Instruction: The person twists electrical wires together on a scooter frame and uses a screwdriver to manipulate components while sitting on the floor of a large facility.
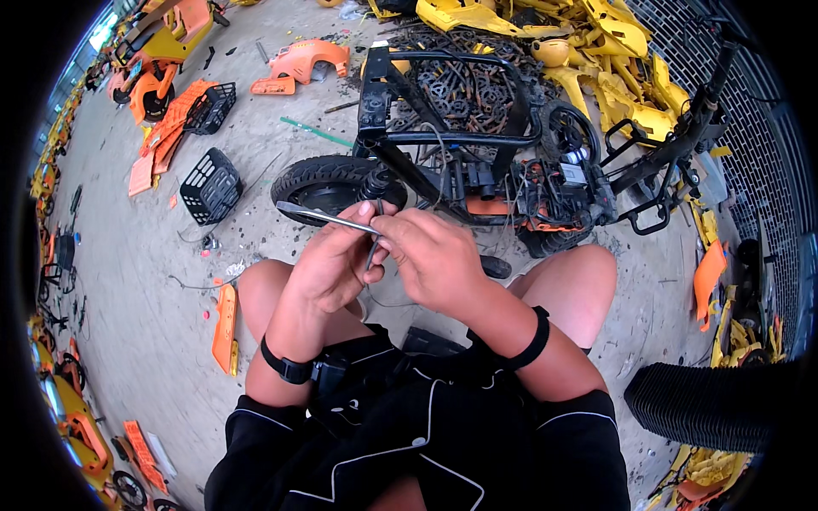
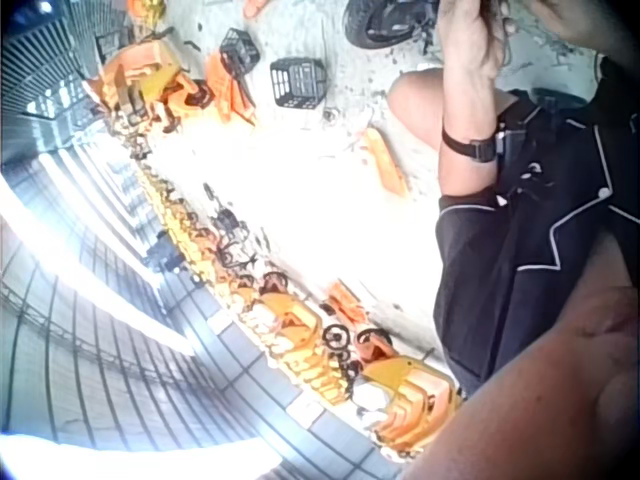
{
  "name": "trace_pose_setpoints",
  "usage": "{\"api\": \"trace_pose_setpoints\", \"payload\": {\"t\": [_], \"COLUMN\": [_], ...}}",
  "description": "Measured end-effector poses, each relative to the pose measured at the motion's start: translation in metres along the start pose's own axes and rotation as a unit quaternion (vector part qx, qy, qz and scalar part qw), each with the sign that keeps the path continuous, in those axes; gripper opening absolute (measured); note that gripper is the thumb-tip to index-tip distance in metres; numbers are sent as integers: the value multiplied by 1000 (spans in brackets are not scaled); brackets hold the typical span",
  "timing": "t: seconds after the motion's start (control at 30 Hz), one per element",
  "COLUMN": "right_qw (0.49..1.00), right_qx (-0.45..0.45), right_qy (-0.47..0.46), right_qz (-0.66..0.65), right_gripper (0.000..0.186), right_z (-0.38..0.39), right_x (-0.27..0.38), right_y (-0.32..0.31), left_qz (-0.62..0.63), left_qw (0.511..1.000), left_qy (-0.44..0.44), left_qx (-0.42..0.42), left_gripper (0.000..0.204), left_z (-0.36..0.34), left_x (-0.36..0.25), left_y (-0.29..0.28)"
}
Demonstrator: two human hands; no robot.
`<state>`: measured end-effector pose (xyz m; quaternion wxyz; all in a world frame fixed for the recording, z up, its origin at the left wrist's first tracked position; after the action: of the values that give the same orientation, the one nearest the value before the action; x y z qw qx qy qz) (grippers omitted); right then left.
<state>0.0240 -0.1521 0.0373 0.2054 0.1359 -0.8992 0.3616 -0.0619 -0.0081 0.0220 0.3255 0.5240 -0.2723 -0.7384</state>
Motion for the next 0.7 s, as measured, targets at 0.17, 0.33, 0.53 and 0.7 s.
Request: {"api": "trace_pose_setpoints", "payload": {"t": [0.17,0.33,0.53,0.7], "right_qw": [999,1000,994,997], "right_qx": [-4,-19,-8,9], "right_qy": [-33,-3,106,75], "right_qz": [-7,-17,-22,25], "right_gripper": [27,25,23,19], "right_z": [2,3,-4,-9], "right_x": [1,6,3,-11], "right_y": [6,13,27,26], "left_qz": [12,42,118,169], "left_qw": [999,996,988,982], "left_qy": [27,65,53,65], "left_qx": [42,33,-80,-49], "left_gripper": [25,15,8,16], "left_z": [-2,-7,-30,-48], "left_x": [3,7,14,10], "left_y": [-4,-11,-26,-31]}}
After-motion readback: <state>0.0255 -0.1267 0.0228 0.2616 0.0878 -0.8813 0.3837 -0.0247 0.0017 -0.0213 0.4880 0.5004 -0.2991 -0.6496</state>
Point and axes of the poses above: each hand's wrist, its own z-axis away from the middle knuckle, its own y-axis out of the palm, x = y × z, the point moved 1 cm from there along -z, towards the middle knuckle, and after that the axes turned 7 degrees about -y, right-handed, at the moved point
